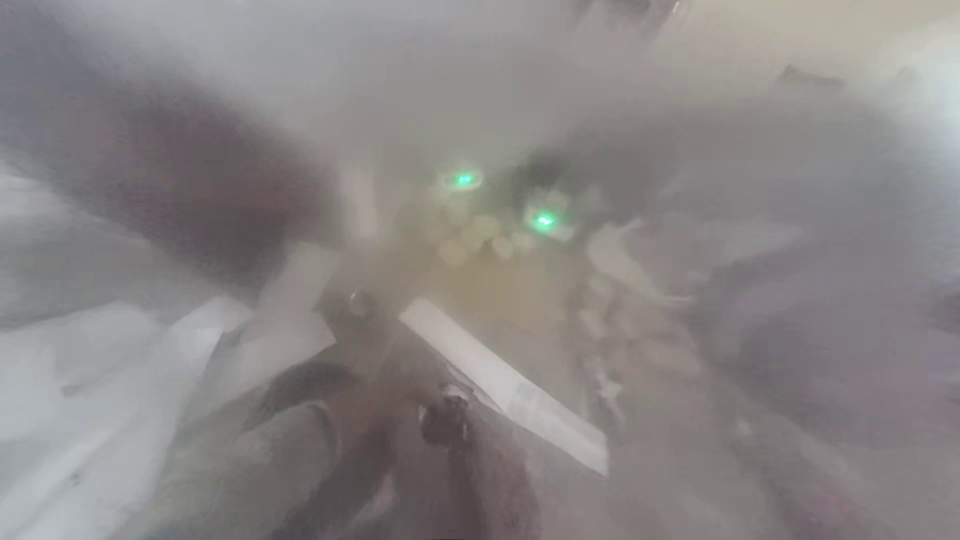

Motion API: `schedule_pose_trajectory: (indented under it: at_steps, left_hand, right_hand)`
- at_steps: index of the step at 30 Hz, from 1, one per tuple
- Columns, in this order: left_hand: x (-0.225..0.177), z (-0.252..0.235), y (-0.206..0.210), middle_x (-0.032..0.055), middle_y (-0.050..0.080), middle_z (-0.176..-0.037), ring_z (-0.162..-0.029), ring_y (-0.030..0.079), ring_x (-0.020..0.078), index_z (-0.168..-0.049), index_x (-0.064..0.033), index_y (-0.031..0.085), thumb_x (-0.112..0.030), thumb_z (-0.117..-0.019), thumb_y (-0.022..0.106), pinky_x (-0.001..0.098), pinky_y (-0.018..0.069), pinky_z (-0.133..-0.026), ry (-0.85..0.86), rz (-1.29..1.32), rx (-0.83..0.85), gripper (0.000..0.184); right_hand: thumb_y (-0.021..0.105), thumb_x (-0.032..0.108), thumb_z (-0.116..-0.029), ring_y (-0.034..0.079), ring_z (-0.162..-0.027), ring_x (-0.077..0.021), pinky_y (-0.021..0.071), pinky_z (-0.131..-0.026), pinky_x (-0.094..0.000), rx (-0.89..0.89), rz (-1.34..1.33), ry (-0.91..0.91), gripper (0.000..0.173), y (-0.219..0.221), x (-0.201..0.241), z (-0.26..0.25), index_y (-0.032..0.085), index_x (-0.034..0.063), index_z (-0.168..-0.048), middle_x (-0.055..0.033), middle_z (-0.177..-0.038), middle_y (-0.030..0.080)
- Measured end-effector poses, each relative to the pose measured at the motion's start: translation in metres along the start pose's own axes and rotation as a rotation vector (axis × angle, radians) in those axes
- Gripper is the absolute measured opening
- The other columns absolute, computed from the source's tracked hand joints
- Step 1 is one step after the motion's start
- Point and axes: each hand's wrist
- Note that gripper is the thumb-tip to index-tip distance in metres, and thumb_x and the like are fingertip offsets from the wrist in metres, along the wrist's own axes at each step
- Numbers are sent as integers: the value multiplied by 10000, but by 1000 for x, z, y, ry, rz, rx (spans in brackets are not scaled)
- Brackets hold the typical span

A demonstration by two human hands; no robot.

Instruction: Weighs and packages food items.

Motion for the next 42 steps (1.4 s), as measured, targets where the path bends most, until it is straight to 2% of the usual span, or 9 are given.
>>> schedule_pose_trajectory:
  at_steps: [6,11,14,17,21,28,32,36,42]
  left_hand:
    - [-15,-1,12,312,548,-1397,-1339,508,442,-1373,117,525,-158,-1045,550,568,390,-1116,-84,-98,-243,429]
    - [7,-64,85,288,342,-1598,-1498,306,439,-1485,102,421,13,-1010,490,599,185,-1229,-59,-509,-265,488]
    - [23,-62,98,277,279,-1637,-1537,211,453,-1538,65,369,-88,-1062,459,639,59,-1242,-23,-356,-284,508]
    - [19,-42,72,275,365,-1579,-1469,339,451,-1468,58,471,-91,-1012,556,624,237,-1200,-25,-403,-214,487]
    - [22,-37,45,304,345,-1585,-1472,343,468,-1525,87,354,17,-1022,489,594,291,-1194,-159,-327,-255,526]
    - [52,-63,44,252,545,-1444,-1340,509,462,-1374,-6,599,-6,-1010,536,614,403,-1100,124,-245,-347,370]
    - [57,-74,53,200,464,-1549,-1473,377,398,-1388,-3,589,31,-994,538,578,211,-1234,240,-362,-354,399]
    - [51,-74,46,229,464,-1530,-1439,408,433,-1394,8,568,-21,-1009,563,597,294,-1192,160,-427,-231,386]
    - [58,-78,60,204,402,-1599,-1528,283,395,-1400,49,566,13,-1025,486,541,123,-1272,234,-358,-359,385]
  right_hand:
    - [441,58,-1072,563,-1195,-246,445,-1035,-327,-7,-609,471,356,12,38,-23,494,-132,-1368,-253,-1319,582]
    - [401,136,-1099,586,-865,-154,511,-784,-318,100,-1002,748,311,62,-6,-19,541,-69,-1285,-159,-1056,625]
    - [515,22,-1026,650,-1061,-263,513,-939,-386,19,-660,580,338,75,-43,-27,580,-103,-1333,-245,-1208,668]
    - [524,93,-1023,555,-1338,-352,385,-1159,-492,119,-131,335,396,44,-29,-44,589,-13,-1400,-207,-1414,605]
    - [418,82,-1065,510,-1381,-372,369,-1131,-549,350,411,-27,424,46,-29,-92,520,20,-1472,-188,-1487,547]
    - [490,167,-1056,468,-1411,-376,281,-1170,-600,530,379,48,383,46,-48,-102,598,104,-1417,-167,-1488,549]
    - [576,271,-1025,579,-1295,-392,372,-1086,-611,380,432,-92,401,61,-56,-82,647,52,-1354,-140,-1435,611]
    - [520,204,-1041,652,-1186,-412,428,-1060,-597,339,458,-104,349,54,-53,-83,679,86,-1328,-201,-1275,694]
    - [481,192,-1065,484,-1401,-364,305,-1145,-602,502,432,73,414,32,-34,-82,565,171,-1470,-125,-1493,559]
Point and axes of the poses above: each hand's wrist, its own z-axis away from the middle knuckle, its own y-axis out of the palm, x = y × z
